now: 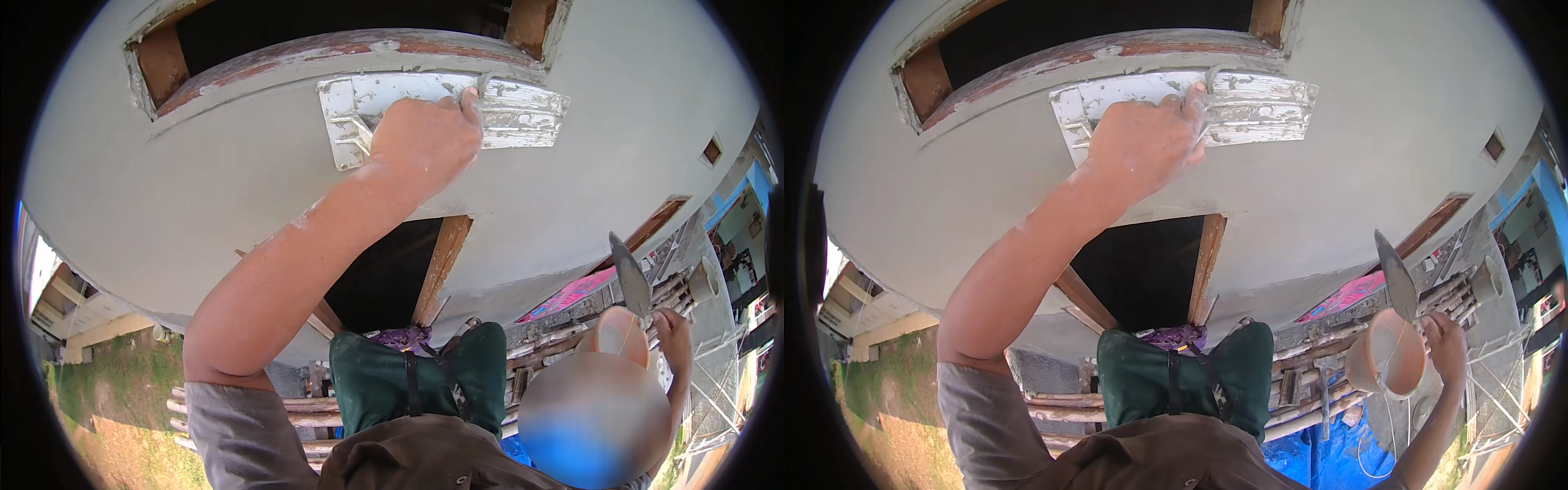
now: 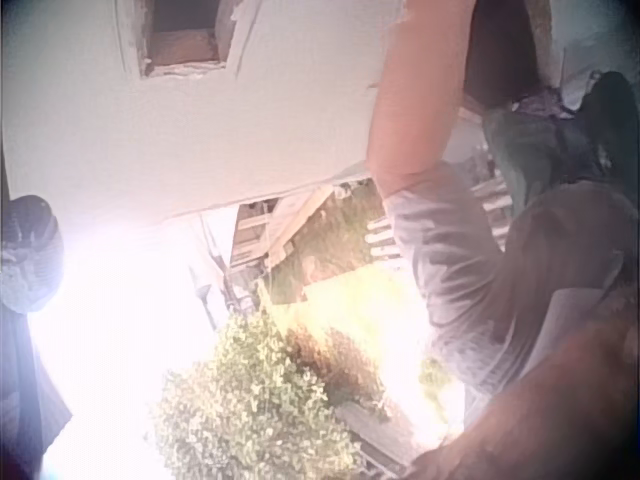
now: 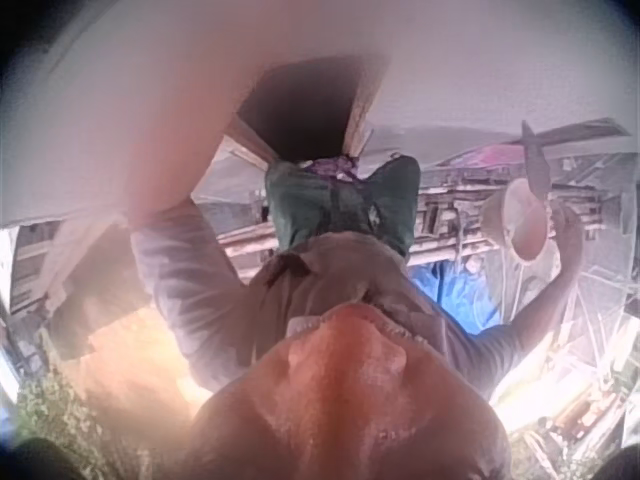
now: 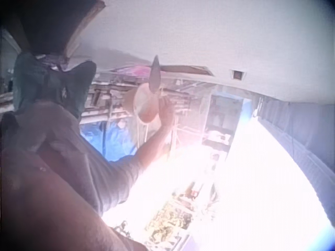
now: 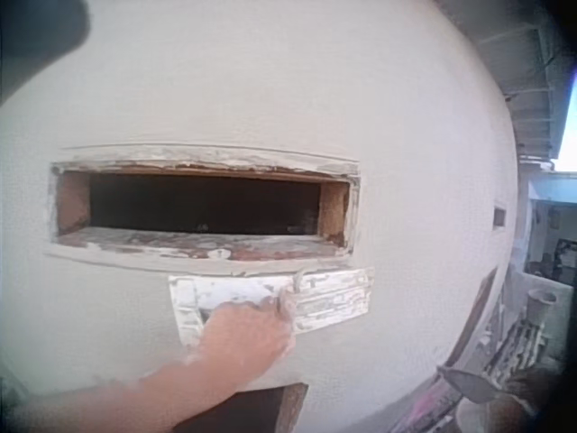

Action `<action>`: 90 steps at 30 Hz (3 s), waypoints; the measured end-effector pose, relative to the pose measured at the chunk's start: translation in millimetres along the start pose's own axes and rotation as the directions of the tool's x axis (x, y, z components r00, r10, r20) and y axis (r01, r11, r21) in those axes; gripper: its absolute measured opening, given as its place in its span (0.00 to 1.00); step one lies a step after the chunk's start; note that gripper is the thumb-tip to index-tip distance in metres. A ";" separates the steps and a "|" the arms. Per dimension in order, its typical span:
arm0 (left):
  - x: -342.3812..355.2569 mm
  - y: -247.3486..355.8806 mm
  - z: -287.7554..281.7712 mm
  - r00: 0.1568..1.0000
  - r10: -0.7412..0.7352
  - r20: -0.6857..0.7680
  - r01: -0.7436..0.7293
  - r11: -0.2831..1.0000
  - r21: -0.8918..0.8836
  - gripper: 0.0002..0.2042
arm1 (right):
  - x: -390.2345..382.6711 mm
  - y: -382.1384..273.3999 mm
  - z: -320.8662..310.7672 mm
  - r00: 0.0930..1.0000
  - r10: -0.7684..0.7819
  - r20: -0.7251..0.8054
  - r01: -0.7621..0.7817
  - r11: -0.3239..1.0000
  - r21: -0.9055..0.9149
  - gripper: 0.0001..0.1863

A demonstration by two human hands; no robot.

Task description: The person applies plaster to a wall around a window opening using a trowel and hawk, then smooths the surface with a sanding block. The person repeatedly scoops plaster, spreads it, and sands the area to create a smooth finish.

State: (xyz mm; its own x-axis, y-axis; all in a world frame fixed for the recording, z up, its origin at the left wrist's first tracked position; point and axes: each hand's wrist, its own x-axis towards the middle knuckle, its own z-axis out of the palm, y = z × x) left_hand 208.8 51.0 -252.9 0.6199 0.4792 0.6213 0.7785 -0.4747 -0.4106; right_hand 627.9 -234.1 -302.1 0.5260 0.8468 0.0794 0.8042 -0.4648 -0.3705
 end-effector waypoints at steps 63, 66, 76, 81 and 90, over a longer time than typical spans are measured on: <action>3.5 3.1 -5.1 0.998 -0.004 0.067 0.006 1.000 -0.023 0.32 | 19.3 -238.2 -72.1 0.673 -0.647 -0.358 0.318 0.691 -0.649 0.23; 3.4 3.6 -4.2 0.998 -0.009 0.061 0.009 1.000 -0.008 0.32 | 19.2 -234.9 -73.9 0.676 -0.650 -0.347 0.317 0.682 -0.659 0.24; 4.6 4.4 -1.4 0.999 -0.031 0.037 0.030 0.999 0.033 0.32 | 26.9 -225.8 -77.5 0.711 -0.610 -0.349 0.253 0.685 -0.683 0.28; 3.7 5.2 -0.3 1.000 -0.024 0.000 0.024 0.999 0.035 0.33 | 26.8 -218.2 -78.0 0.704 -0.619 -0.348 0.239 0.668 -0.705 0.27; 4.0 4.3 -0.8 1.000 -0.025 0.012 0.025 0.998 0.049 0.33 | 29.5 -209.4 -74.6 0.715 -0.592 -0.371 0.220 0.694 -0.685 0.26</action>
State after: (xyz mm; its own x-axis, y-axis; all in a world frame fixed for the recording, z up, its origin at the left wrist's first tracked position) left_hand 214.5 50.2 -251.6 0.6012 0.5000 0.6233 0.7974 -0.4259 -0.4275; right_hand 495.7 -131.1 -153.2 0.0026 0.7850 0.6195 0.8636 -0.3141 0.3944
